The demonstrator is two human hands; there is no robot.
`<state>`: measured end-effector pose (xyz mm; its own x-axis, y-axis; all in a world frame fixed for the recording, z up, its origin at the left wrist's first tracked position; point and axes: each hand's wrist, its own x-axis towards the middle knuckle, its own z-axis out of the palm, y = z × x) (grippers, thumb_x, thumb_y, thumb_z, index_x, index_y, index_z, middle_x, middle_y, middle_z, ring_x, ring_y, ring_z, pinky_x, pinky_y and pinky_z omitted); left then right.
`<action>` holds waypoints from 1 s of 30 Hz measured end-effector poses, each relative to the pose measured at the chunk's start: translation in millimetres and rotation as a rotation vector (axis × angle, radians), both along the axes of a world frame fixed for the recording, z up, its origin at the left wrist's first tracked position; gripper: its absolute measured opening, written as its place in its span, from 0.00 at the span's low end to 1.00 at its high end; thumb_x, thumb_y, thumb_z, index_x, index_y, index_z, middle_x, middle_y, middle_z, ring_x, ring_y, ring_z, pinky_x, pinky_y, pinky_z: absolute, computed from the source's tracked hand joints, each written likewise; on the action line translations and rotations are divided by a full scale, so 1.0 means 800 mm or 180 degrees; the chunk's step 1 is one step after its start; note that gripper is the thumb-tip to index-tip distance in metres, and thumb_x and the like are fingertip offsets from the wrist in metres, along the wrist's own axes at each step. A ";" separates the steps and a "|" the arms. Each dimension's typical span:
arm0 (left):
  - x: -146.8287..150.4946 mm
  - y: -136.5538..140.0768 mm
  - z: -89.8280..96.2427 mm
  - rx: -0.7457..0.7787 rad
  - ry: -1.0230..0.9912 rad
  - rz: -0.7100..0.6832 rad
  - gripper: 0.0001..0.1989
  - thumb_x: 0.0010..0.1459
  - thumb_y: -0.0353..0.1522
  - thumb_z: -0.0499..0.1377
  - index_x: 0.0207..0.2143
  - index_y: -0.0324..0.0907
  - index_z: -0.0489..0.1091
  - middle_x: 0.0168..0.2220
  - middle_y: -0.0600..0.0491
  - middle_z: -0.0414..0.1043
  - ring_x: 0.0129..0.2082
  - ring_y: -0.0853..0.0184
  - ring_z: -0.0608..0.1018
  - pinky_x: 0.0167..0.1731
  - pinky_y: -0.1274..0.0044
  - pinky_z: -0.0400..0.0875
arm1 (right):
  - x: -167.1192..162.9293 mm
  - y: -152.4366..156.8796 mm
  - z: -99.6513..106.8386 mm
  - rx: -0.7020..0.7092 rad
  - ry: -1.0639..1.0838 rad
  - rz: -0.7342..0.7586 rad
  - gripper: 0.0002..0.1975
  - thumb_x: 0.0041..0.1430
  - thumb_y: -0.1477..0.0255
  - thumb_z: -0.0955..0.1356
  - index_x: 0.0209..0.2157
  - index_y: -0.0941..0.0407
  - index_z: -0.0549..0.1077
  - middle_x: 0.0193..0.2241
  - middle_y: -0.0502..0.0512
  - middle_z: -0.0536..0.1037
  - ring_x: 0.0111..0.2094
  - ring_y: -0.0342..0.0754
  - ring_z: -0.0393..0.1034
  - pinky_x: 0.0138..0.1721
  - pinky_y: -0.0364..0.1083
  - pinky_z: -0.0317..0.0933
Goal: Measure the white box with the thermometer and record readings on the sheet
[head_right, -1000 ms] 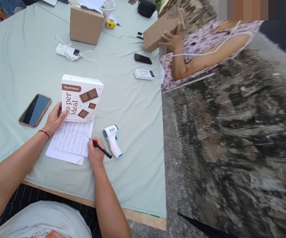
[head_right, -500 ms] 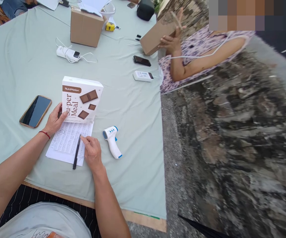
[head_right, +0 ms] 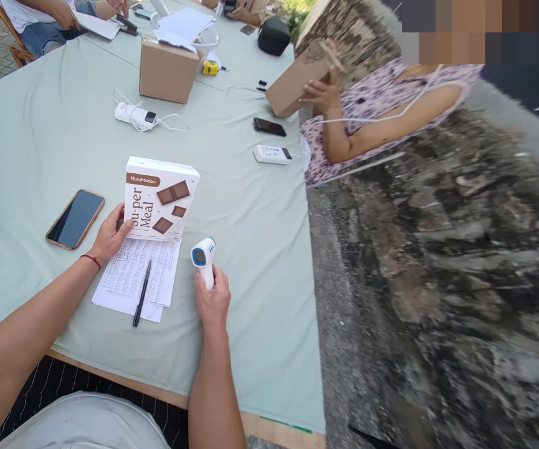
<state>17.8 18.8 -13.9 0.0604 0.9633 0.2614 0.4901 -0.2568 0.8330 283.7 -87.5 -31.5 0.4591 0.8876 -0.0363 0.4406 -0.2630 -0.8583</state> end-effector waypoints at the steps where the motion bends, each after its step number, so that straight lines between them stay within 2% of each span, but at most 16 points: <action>1: 0.000 0.000 0.000 0.0012 -0.0018 -0.0009 0.33 0.64 0.54 0.49 0.61 0.41 0.61 0.51 0.42 0.73 0.51 0.55 0.76 0.52 0.63 0.72 | -0.014 0.001 0.005 0.0086 0.0377 0.0128 0.24 0.52 0.51 0.67 0.41 0.55 0.74 0.33 0.54 0.74 0.35 0.51 0.66 0.36 0.48 0.61; 4: 0.000 -0.001 0.002 0.0066 -0.0059 -0.0035 0.33 0.64 0.53 0.49 0.62 0.41 0.61 0.52 0.42 0.74 0.51 0.55 0.76 0.52 0.63 0.71 | -0.055 0.003 0.017 0.0248 0.1339 0.0674 0.23 0.54 0.51 0.66 0.39 0.55 0.73 0.29 0.50 0.73 0.30 0.47 0.65 0.33 0.45 0.60; 7: 0.000 -0.002 0.002 0.0083 0.0030 -0.0020 0.32 0.65 0.53 0.49 0.62 0.42 0.61 0.52 0.42 0.73 0.51 0.55 0.76 0.52 0.63 0.71 | -0.084 0.009 0.019 0.0284 0.1714 0.1063 0.20 0.53 0.52 0.67 0.37 0.55 0.72 0.28 0.49 0.73 0.29 0.45 0.63 0.33 0.44 0.60; 10: 0.000 -0.002 0.001 0.0099 0.0139 -0.0017 0.34 0.65 0.54 0.48 0.63 0.40 0.60 0.51 0.41 0.74 0.50 0.55 0.76 0.51 0.62 0.70 | -0.094 0.018 0.017 0.0307 0.1712 0.1084 0.19 0.54 0.53 0.67 0.33 0.55 0.70 0.25 0.47 0.69 0.27 0.44 0.60 0.31 0.44 0.60; 15: 0.001 -0.001 0.000 0.0119 0.0226 0.0014 0.33 0.65 0.53 0.47 0.62 0.41 0.61 0.48 0.43 0.74 0.46 0.56 0.76 0.49 0.64 0.70 | -0.093 0.025 0.013 0.0348 0.1694 0.1142 0.20 0.53 0.51 0.67 0.36 0.54 0.70 0.27 0.49 0.71 0.29 0.45 0.62 0.31 0.44 0.61; 21: 0.001 -0.001 0.002 0.0124 0.0259 0.0011 0.34 0.65 0.53 0.46 0.62 0.40 0.61 0.48 0.43 0.75 0.45 0.56 0.76 0.48 0.65 0.70 | -0.092 0.025 0.009 0.0341 0.1804 0.1121 0.20 0.53 0.50 0.67 0.32 0.54 0.68 0.24 0.47 0.67 0.26 0.43 0.58 0.28 0.43 0.58; 30: 0.000 -0.002 0.002 0.0113 0.0344 0.0022 0.33 0.66 0.53 0.46 0.63 0.41 0.61 0.47 0.44 0.74 0.45 0.57 0.75 0.48 0.65 0.69 | -0.091 0.023 0.005 0.0413 0.1700 0.1152 0.21 0.54 0.49 0.67 0.34 0.55 0.70 0.26 0.49 0.71 0.28 0.45 0.62 0.31 0.44 0.61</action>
